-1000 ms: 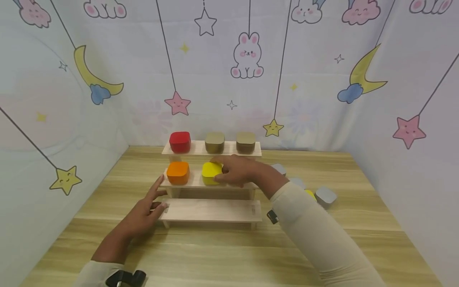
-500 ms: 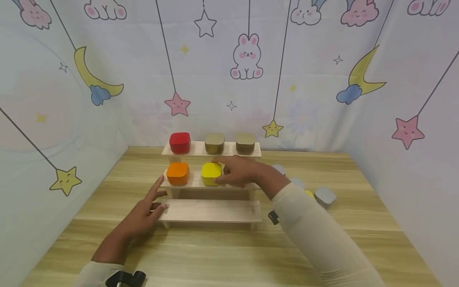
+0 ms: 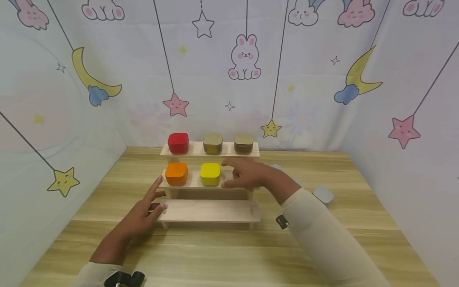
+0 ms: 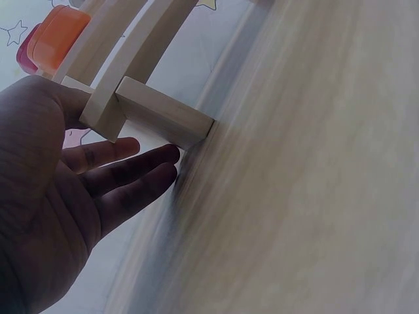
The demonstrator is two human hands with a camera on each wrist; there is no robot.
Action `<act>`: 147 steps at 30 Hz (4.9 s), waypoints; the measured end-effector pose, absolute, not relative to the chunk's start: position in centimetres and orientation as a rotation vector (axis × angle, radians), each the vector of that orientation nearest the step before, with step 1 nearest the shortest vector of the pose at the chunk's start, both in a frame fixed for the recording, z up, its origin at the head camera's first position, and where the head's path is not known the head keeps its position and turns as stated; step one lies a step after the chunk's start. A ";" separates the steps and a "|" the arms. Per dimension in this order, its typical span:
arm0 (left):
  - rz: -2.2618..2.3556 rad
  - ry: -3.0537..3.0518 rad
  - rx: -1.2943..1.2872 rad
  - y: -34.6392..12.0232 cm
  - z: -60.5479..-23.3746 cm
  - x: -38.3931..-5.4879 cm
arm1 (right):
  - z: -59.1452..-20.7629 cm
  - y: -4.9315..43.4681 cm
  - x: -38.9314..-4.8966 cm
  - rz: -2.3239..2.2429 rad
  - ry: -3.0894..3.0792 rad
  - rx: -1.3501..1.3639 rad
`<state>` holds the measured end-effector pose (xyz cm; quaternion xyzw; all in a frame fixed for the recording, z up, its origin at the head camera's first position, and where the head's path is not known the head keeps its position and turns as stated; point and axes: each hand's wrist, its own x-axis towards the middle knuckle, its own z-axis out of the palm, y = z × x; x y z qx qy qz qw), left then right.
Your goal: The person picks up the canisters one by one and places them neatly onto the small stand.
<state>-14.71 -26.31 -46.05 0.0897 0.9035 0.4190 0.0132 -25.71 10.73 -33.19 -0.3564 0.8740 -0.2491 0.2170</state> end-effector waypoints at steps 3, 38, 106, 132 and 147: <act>1.292 2.819 0.278 -26.4 -45.9 -14.6 | -33.6 11.4 -25.6 -0.715 2.407 -1.004; 1.318 2.831 0.345 -26.4 -46.3 -14.9 | -39.2 25.3 -20.6 -1.166 2.546 -0.857; 1.311 2.819 0.336 -26.4 -46.1 -14.8 | -43.8 31.7 -21.2 -1.127 2.476 -0.255; 1.306 2.837 0.360 -26.5 -46.2 -14.7 | -41.8 30.8 -20.2 -1.201 2.509 -0.377; 1.314 2.835 0.362 -26.5 -46.3 -14.9 | -40.4 27.7 -19.5 -1.180 2.736 -0.332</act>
